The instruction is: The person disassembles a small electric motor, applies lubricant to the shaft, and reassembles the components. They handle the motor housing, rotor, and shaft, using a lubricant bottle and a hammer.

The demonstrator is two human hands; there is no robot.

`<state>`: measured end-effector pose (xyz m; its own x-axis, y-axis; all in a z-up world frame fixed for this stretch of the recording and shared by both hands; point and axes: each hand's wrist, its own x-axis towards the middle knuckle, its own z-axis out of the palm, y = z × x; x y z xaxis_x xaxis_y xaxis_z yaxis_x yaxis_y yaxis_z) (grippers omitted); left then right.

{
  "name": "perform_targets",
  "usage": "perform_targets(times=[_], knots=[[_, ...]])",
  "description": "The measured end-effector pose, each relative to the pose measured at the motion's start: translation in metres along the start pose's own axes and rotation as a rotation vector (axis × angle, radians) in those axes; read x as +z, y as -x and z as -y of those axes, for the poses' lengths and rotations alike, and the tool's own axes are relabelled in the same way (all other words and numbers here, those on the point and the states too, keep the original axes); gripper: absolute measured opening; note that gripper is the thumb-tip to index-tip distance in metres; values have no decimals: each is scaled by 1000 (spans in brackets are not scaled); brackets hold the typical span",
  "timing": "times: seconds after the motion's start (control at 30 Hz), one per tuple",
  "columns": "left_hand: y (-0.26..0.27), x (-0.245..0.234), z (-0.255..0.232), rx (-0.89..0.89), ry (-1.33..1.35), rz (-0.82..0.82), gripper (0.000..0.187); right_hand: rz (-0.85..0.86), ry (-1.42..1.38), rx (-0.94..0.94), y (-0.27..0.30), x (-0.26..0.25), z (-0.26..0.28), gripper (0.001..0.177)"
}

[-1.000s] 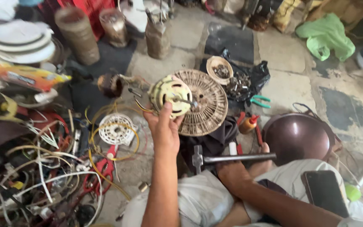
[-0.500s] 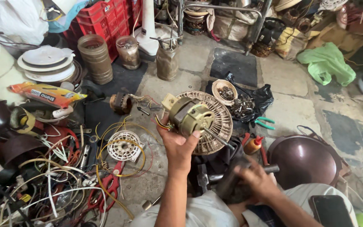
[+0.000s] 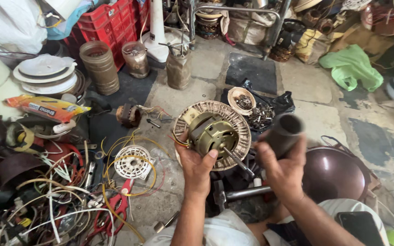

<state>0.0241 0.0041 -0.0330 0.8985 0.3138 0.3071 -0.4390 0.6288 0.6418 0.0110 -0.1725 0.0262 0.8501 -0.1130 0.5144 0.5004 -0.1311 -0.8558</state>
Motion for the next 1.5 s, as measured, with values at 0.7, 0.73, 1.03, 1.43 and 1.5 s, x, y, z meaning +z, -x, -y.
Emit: perform_targets(times=[0.7,0.73,1.03,1.43,1.5], knots=[[-5,-2,2,-25,34,-200,78,-3,285,-166,16,15,-41,60],[-5,-2,4,-23,18,-195,78,101,466,-27,16,15,-44,65],[2,15,0,48,-244,-143,90,364,731,279,37,16,-68,67],[3,8,-4,467,-849,-162,86,125,67,1114,132,-14,-125,39],[3,7,-3,472,-826,-167,85,214,224,1014,139,-19,-123,40]])
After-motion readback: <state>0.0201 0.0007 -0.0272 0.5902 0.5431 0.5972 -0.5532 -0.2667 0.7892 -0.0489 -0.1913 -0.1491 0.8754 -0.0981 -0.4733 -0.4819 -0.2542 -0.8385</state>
